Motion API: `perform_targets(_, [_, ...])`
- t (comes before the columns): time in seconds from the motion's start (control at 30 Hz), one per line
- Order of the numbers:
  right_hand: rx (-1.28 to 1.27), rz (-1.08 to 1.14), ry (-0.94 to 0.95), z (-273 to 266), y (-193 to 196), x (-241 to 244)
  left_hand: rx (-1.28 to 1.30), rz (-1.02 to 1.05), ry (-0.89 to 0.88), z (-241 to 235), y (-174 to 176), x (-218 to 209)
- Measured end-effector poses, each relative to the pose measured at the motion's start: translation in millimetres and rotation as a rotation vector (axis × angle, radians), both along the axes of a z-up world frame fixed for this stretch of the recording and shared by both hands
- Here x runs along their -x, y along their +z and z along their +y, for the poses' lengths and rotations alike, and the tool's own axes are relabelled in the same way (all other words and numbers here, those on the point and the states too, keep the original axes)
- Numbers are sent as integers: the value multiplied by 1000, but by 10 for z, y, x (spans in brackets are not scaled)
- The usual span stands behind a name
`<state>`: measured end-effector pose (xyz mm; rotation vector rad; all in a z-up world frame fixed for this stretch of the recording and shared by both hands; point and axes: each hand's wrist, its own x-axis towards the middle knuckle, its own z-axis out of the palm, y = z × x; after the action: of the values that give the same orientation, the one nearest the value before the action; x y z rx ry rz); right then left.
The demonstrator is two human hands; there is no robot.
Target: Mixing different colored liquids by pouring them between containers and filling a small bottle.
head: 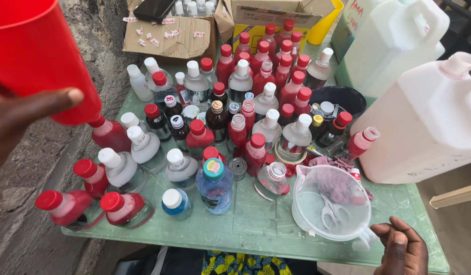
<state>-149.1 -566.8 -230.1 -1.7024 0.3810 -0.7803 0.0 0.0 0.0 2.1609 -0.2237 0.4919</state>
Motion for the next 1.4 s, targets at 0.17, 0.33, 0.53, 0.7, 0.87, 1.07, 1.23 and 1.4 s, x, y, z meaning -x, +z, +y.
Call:
perform_targets(0.17, [-3, 65, 55, -490, -383, -17, -11, -56, 107, -62, -302, -569])
perform_targets(0.33, [-46, 164, 52, -731, -535, -8, 121, 294, 266, 36, -523, -1061])
perform_targets(0.53, [-51, 199, 7, -568, -448, -53, 160, 481, 293, 116, -880, -1362])
perform_targets(0.7, [-102, 194, 28, -650, -566, -77, 190, 585, 299, 254, -1183, -1556])
perform_targets(0.87, [-89, 250, 3, -626, -567, -107, 111, 673, 303, 459, -1416, -1707])
perform_targets(1.07, [-92, 160, 2, -578, -680, -124, -16, 759, 259, 535, -1567, -1751])
perform_targets(1.23, [-142, 98, -26, -465, -646, -148, 69, 702, 314, 313, -1408, -1550])
perform_targets(1.4, [-171, 113, -41, -357, -494, -184, 153, 659, 155, 309, -1359, -1506])
